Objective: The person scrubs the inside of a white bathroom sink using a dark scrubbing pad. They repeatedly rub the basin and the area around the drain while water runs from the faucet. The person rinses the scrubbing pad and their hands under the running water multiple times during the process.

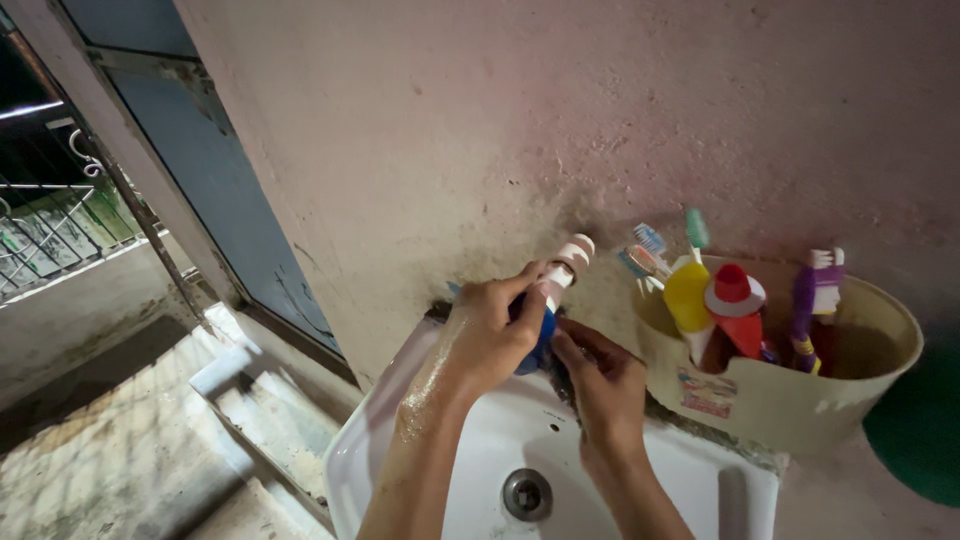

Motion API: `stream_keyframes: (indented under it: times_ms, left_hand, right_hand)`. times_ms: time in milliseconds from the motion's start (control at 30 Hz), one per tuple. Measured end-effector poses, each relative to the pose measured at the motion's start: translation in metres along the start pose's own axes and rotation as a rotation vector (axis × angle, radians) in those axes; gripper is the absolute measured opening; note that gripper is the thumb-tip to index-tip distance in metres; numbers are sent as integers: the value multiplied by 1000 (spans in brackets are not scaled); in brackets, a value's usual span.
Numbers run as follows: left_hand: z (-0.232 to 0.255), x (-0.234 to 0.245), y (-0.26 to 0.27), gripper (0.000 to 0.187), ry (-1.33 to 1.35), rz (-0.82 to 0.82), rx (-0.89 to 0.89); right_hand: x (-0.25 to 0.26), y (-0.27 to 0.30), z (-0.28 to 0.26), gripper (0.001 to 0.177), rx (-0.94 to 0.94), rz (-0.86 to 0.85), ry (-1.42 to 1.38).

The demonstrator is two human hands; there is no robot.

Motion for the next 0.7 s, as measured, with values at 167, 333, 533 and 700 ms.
stream_keyframes:
  times_ms: [167,333,533,700]
  left_hand:
    - [-7,-5,-2,47,-35,-11,57]
    - [-7,-2,-1,47,-29,7,12]
    - [-10,-4,-1,42,-31,49,-88]
    - [-8,-3,-2,43,-36,-1,-45]
  right_hand:
    - [-2,-13,-8,30,104,-26,64]
    - [6,-13,0,29,133,42,214]
    - [2,-12,-6,26,136,51,259]
    - [0,-14,-5,26,122,40,222]
Point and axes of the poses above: each hand's wrist, its own y-axis away from the middle knuckle, its own x-axis out of the back of the hand, z = x × y, the point moved 6 cm from there along -y, towards the middle knuckle, and after that the axes turned 6 degrees about y, right-handed, at the moved point
